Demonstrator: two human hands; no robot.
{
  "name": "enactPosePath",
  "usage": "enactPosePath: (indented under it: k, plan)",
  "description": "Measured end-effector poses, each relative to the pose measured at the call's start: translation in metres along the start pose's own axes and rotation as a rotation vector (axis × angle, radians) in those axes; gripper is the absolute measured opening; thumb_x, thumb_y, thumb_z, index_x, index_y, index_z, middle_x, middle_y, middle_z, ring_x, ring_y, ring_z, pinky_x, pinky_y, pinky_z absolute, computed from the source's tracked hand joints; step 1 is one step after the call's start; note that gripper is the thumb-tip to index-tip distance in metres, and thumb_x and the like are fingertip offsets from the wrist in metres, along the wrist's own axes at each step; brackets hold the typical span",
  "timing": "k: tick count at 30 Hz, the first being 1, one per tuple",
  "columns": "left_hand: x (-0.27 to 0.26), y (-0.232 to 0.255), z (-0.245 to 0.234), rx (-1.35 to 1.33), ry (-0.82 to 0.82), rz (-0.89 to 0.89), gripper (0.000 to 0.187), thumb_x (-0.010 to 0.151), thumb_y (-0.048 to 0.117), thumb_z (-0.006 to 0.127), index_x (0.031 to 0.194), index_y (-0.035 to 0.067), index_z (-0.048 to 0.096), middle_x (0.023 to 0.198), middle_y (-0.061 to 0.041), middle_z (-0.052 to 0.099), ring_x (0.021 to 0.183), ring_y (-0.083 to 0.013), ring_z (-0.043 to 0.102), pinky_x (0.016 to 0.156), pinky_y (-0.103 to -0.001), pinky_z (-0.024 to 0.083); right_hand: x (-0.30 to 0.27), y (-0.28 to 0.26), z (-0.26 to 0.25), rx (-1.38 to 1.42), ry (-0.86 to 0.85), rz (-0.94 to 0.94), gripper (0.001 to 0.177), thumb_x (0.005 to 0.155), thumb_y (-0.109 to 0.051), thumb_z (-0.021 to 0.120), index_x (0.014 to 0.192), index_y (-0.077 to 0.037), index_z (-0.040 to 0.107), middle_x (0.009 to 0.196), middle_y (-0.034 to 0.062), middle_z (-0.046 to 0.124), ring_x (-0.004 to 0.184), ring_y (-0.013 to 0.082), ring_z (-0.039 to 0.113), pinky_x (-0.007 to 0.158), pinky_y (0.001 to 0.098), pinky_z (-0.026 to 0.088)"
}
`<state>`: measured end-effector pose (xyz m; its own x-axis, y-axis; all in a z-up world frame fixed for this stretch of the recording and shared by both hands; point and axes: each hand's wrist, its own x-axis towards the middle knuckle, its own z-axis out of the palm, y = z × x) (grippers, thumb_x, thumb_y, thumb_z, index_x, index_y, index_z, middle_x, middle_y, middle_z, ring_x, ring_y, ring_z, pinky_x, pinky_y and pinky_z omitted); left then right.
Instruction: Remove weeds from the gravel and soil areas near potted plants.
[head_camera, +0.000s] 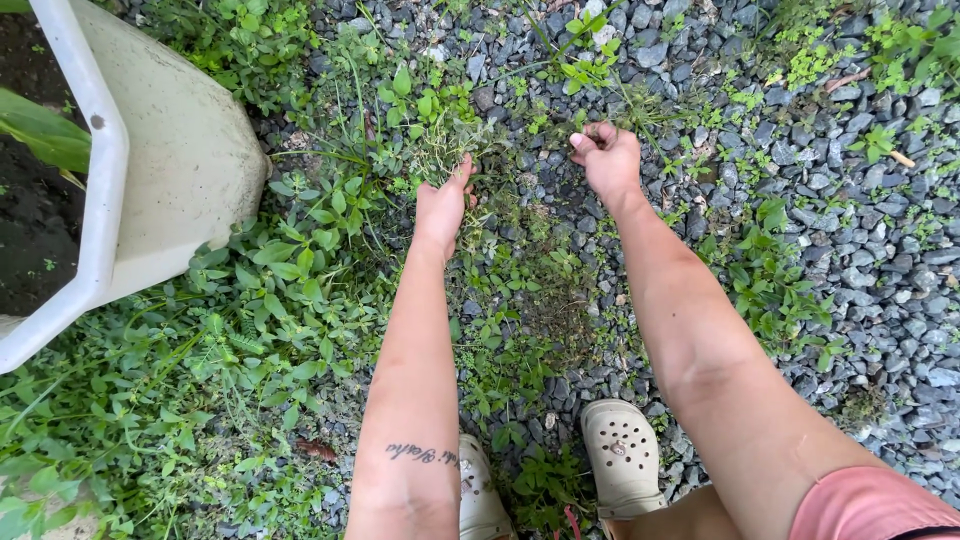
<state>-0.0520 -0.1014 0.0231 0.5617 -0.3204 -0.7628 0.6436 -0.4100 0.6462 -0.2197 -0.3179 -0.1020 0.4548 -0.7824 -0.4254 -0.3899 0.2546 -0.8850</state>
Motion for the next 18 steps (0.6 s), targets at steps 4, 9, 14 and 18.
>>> enactPosePath:
  k: [4,9,14,18]
  plan:
    - [0.022,-0.020,-0.005,-0.019,-0.031,0.032,0.095,0.091,0.048,0.075,0.138,-0.024,0.034,0.092,-0.010,0.065,0.068,-0.0120,0.055,0.087,-0.032,0.051,-0.003,-0.009,-0.004,0.230,0.033,0.027,0.009,0.094,-0.005,0.073,0.103,-0.004,0.070,0.095,-0.0009,0.069,0.084,0.0098,0.066,0.079,0.0288,0.063]
    - [0.014,-0.011,-0.001,-0.084,-0.019,0.051,0.097,0.088,0.043,0.076,0.134,-0.025,0.025,0.101,-0.009,0.075,0.070,-0.0124,0.055,0.076,-0.031,0.051,-0.021,-0.049,-0.016,0.439,-0.048,0.080,0.005,0.097,-0.012,0.072,0.095,-0.008,0.070,0.089,-0.0008,0.067,0.080,0.0107,0.064,0.081,0.0310,0.061]
    - [0.017,-0.014,0.003,0.008,0.055,0.011,0.086,0.096,0.043,0.077,0.130,-0.021,0.031,0.101,-0.011,0.072,0.076,-0.0127,0.059,0.084,-0.026,0.049,-0.038,-0.048,-0.007,-0.240,-0.098,-0.055,0.009,0.091,-0.011,0.072,0.086,-0.006,0.066,0.090,0.0059,0.069,0.081,0.0181,0.060,0.078,0.0348,0.054]
    - [0.003,-0.004,0.008,-0.053,-0.039,0.098,0.058,0.090,0.043,0.072,0.113,-0.010,0.068,0.097,-0.005,0.071,0.070,-0.0118,0.053,0.070,-0.031,0.047,-0.060,-0.080,0.012,-0.573,0.021,-0.414,0.028,0.085,-0.022,0.087,0.093,-0.001,0.069,0.096,0.0155,0.068,0.090,0.0308,0.066,0.086,0.0397,0.053]
